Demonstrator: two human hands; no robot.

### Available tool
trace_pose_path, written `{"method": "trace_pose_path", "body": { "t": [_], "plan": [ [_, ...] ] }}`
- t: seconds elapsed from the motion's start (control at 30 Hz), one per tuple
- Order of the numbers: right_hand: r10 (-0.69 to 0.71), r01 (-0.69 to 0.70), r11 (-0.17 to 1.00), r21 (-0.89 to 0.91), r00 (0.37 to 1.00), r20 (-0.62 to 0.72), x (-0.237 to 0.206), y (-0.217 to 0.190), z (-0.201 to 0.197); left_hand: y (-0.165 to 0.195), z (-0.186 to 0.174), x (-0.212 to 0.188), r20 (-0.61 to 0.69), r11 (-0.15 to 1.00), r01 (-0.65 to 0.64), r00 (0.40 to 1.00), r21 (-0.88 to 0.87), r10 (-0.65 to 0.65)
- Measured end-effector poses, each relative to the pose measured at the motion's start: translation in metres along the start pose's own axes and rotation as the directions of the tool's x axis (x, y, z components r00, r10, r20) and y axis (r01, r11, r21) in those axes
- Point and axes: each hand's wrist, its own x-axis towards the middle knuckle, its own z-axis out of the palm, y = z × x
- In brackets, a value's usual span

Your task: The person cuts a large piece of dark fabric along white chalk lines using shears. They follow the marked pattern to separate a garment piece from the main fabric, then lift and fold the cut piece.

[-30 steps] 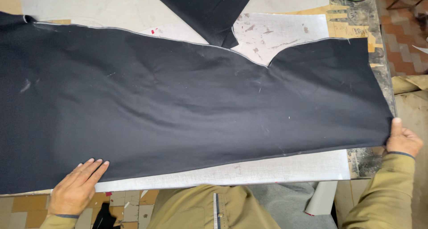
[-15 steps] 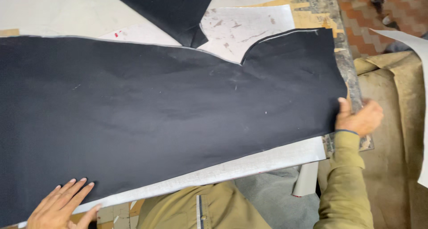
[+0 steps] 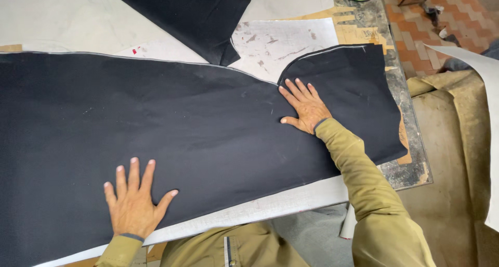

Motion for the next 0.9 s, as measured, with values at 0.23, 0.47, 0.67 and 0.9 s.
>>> {"method": "trace_pose_path", "body": {
  "t": [0.23,0.47,0.67,0.9],
  "plan": [
    [0.091,-0.070,0.994,0.084,0.955,-0.283,0.059,-0.049,-0.021,0.008,-0.031,0.050,-0.150,0.952,0.210,0.957,-0.225,-0.246],
    [0.145,-0.001,0.955,0.297,0.875,-0.463,0.174,-0.142,-0.080,0.026,-0.118,0.215,0.034,0.098,0.113,0.807,-0.989,-0.589],
    [0.119,-0.100,0.992,0.072,0.922,-0.368,0.222,-0.173,-0.109,0.028,-0.152,0.286,0.382,-0.455,0.078,0.678,-0.887,-0.628],
    [0.246,0.025,0.919,0.394,0.745,-0.620,0.267,-0.093,-0.141,0.039,-0.160,0.307,-0.077,0.188,0.047,0.795,-0.981,-0.602]
  ]
}}
